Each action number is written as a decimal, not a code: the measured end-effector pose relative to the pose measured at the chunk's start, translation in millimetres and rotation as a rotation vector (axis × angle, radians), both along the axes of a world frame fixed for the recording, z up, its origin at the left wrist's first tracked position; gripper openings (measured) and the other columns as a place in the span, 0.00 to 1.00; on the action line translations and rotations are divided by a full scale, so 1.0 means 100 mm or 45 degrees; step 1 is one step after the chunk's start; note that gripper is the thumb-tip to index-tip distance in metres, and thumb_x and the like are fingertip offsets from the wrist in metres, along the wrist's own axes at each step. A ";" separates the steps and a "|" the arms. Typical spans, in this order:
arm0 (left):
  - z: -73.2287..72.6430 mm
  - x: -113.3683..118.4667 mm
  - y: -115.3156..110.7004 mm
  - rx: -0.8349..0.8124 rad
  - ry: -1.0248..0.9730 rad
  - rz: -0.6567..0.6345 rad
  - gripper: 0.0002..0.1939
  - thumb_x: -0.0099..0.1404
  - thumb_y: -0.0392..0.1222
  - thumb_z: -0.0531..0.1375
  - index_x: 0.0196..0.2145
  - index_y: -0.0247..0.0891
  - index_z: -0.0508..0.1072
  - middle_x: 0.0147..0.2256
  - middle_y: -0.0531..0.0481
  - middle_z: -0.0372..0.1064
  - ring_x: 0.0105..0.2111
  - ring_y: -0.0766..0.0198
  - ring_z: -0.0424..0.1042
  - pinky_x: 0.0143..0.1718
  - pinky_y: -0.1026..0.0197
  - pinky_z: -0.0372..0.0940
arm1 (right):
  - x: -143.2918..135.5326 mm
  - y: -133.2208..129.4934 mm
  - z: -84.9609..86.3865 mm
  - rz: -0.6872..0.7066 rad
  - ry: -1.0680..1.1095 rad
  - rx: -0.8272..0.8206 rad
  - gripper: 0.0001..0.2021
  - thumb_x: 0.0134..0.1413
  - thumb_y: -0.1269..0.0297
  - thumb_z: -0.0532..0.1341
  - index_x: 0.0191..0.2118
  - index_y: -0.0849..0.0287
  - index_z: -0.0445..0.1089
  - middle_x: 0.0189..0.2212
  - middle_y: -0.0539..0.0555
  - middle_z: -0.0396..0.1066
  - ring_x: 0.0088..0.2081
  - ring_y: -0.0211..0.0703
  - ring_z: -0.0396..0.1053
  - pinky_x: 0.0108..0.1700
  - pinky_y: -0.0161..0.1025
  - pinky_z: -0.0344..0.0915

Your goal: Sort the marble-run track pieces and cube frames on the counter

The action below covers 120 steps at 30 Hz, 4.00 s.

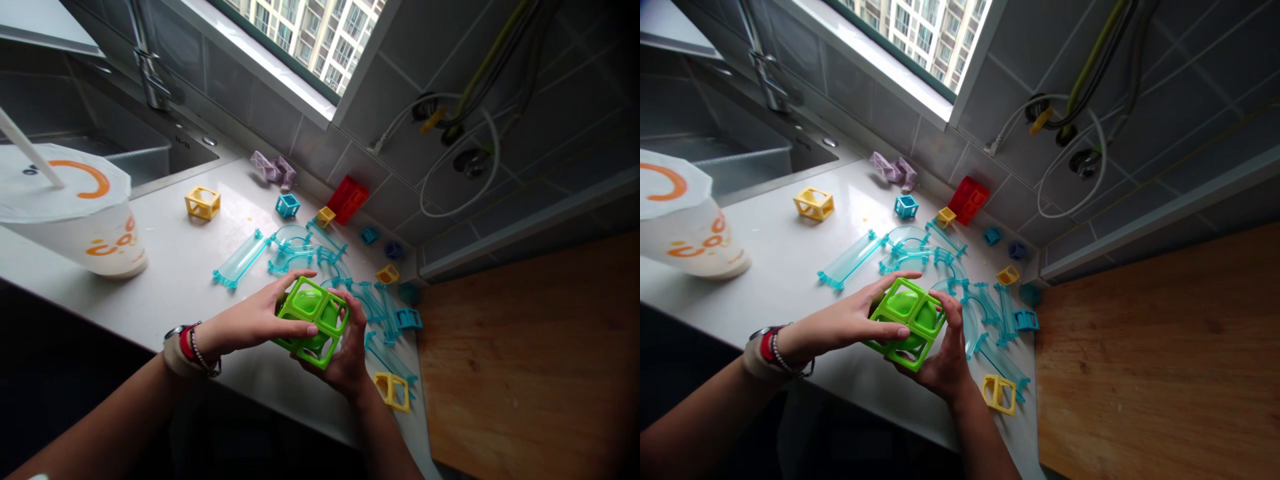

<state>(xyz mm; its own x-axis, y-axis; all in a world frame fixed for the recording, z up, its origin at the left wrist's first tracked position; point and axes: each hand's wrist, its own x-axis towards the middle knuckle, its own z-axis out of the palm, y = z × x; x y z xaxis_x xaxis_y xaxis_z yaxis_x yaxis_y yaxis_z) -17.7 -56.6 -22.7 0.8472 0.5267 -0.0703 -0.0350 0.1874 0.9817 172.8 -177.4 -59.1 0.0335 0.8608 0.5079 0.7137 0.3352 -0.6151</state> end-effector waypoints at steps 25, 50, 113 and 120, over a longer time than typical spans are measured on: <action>-0.11 0.04 0.02 -0.076 -0.024 0.134 0.42 0.60 0.50 0.71 0.66 0.45 0.59 0.56 0.42 0.73 0.56 0.46 0.74 0.54 0.49 0.72 | -0.03 0.07 -0.01 0.019 -0.049 0.177 0.59 0.42 0.55 0.78 0.73 0.45 0.41 0.71 0.65 0.50 0.70 0.72 0.53 0.65 0.73 0.58; 0.22 0.20 0.09 0.334 -0.329 0.771 0.37 0.61 0.50 0.71 0.62 0.41 0.61 0.51 0.41 0.75 0.48 0.49 0.79 0.50 0.49 0.74 | 1.79 2.07 0.89 -0.563 -0.497 -0.646 0.16 0.67 0.59 0.64 0.55 0.60 0.71 0.55 0.59 0.72 0.53 0.51 0.73 0.55 0.54 0.71; -0.09 0.38 0.25 -0.100 -0.409 0.795 0.33 0.57 0.46 0.75 0.54 0.37 0.66 0.49 0.41 0.78 0.45 0.51 0.81 0.41 0.54 0.81 | 0.98 -0.87 1.15 -0.990 -0.025 -0.370 0.25 0.58 0.42 0.64 0.51 0.58 0.72 0.41 0.58 0.79 0.39 0.49 0.76 0.41 0.41 0.71; -0.04 0.42 0.24 -0.016 -0.359 0.911 0.33 0.54 0.44 0.77 0.53 0.37 0.69 0.47 0.45 0.79 0.42 0.58 0.81 0.43 0.55 0.79 | 0.94 -1.55 1.37 -0.926 -0.441 -1.161 0.22 0.51 0.42 0.69 0.44 0.53 0.76 0.36 0.54 0.80 0.36 0.49 0.76 0.35 0.38 0.63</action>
